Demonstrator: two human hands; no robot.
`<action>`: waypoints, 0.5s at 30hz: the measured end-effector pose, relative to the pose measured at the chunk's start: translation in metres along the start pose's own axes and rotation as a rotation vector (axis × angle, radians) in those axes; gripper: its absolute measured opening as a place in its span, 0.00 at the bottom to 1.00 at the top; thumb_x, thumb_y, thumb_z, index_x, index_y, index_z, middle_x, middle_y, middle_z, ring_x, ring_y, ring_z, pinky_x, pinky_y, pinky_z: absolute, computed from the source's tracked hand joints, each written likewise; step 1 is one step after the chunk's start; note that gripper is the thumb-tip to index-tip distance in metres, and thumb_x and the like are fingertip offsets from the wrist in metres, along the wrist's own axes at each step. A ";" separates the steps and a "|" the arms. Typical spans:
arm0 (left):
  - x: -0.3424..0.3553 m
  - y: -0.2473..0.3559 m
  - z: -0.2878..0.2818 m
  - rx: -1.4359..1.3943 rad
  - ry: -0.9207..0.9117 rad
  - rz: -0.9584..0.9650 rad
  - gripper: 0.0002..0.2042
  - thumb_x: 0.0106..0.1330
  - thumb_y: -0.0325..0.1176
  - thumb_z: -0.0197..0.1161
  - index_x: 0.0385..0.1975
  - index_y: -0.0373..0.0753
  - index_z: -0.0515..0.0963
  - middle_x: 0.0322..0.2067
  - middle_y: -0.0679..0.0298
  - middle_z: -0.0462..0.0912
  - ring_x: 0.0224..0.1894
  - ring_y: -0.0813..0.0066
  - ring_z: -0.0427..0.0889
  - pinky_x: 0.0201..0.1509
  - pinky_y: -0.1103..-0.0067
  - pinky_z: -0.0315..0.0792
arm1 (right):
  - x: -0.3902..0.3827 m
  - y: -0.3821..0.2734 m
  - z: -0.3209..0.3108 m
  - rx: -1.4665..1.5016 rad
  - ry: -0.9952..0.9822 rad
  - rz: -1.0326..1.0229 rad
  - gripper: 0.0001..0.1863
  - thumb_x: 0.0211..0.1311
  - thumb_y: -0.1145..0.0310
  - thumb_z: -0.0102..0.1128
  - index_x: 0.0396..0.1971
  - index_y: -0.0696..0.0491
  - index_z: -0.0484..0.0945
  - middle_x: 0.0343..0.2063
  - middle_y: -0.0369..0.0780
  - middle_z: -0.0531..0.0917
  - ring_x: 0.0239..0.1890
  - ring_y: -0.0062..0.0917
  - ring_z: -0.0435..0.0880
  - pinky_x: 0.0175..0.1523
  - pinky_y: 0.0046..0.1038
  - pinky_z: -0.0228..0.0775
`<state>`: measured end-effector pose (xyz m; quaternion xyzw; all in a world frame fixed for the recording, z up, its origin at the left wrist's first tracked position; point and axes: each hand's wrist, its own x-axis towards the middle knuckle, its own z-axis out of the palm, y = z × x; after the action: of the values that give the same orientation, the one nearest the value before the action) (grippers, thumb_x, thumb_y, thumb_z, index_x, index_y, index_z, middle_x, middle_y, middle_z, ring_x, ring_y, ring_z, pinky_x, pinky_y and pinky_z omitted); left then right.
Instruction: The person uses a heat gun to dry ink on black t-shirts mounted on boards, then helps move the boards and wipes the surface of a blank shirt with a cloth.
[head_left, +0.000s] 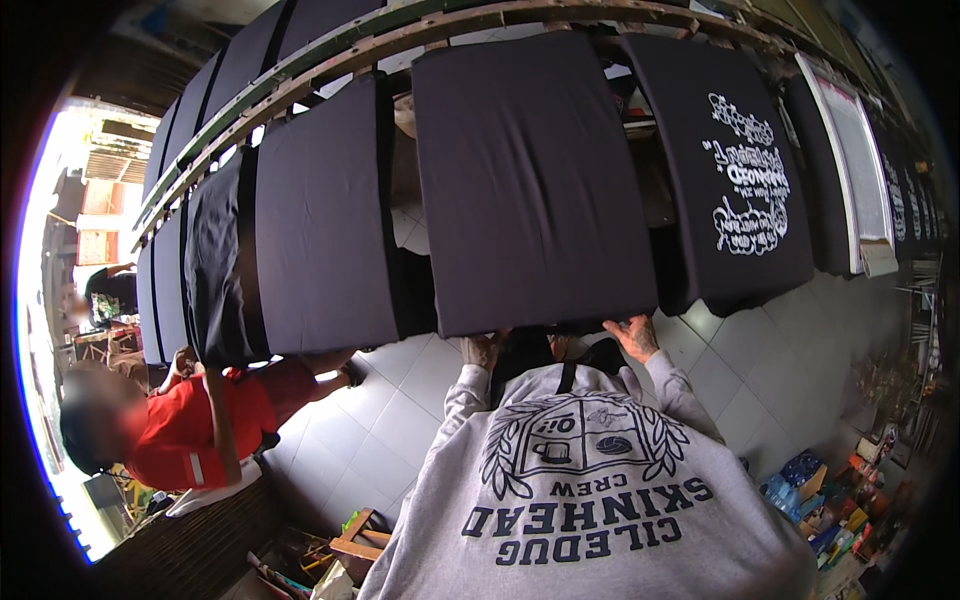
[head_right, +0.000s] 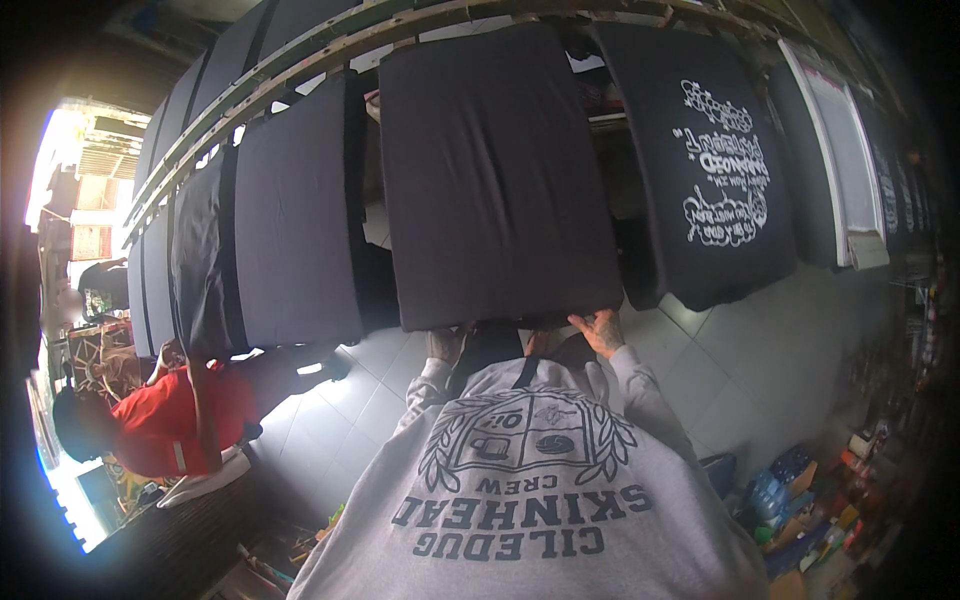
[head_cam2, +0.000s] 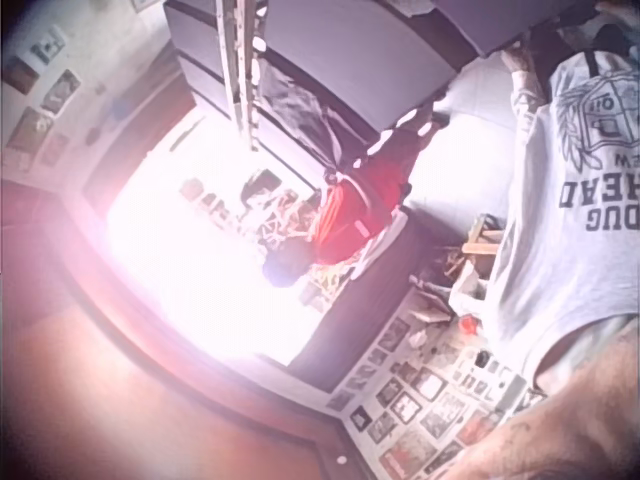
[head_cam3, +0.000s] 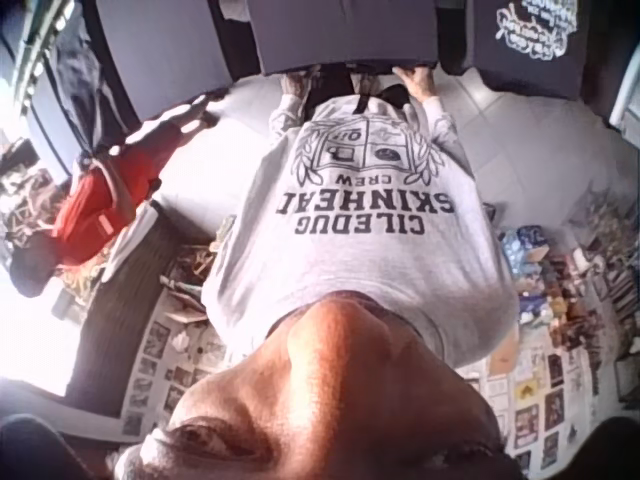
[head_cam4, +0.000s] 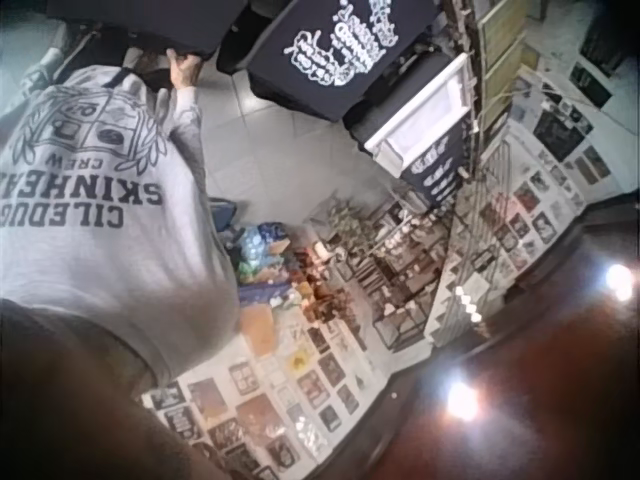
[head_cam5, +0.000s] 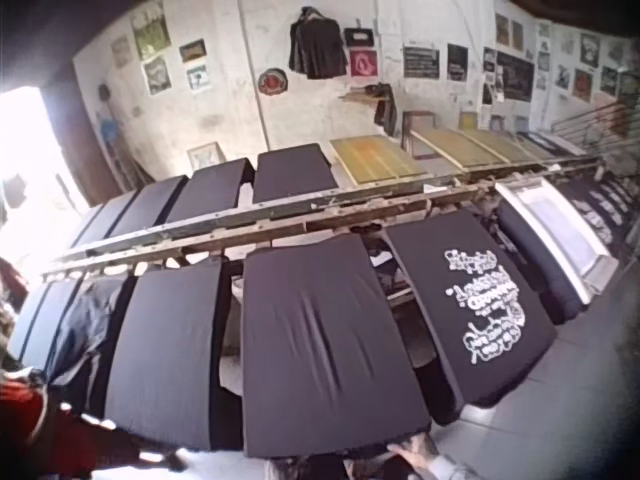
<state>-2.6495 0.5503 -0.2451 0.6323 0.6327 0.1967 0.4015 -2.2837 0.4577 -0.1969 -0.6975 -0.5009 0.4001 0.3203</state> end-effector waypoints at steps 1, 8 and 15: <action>0.006 -0.006 0.005 0.030 -0.008 0.077 0.22 0.61 0.43 0.75 0.49 0.36 0.81 0.49 0.57 0.84 0.47 0.63 0.84 0.47 0.68 0.77 | 0.002 0.015 0.004 -0.114 0.085 -0.079 0.26 0.60 0.49 0.72 0.45 0.57 0.83 0.44 0.46 0.87 0.45 0.40 0.86 0.51 0.38 0.74; -0.020 -0.046 -0.058 -0.212 -0.492 -0.228 0.25 0.67 0.49 0.67 0.53 0.33 0.79 0.52 0.57 0.83 0.54 0.64 0.81 0.58 0.65 0.73 | -0.010 -0.022 -0.037 -0.237 -0.185 0.126 0.40 0.58 0.37 0.65 0.56 0.59 0.78 0.52 0.54 0.82 0.59 0.47 0.79 0.66 0.42 0.67; 0.076 0.055 -0.205 -0.777 -0.430 -0.393 0.28 0.75 0.52 0.55 0.63 0.35 0.73 0.59 0.58 0.79 0.60 0.69 0.76 0.68 0.68 0.64 | 0.099 -0.112 -0.174 0.454 0.088 0.372 0.11 0.73 0.61 0.58 0.41 0.54 0.82 0.34 0.37 0.88 0.28 0.17 0.84 0.32 0.21 0.76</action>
<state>-2.7605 0.6832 -0.1001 0.3304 0.5227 0.2037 0.7590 -2.1630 0.5769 -0.0433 -0.7045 -0.2478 0.5229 0.4108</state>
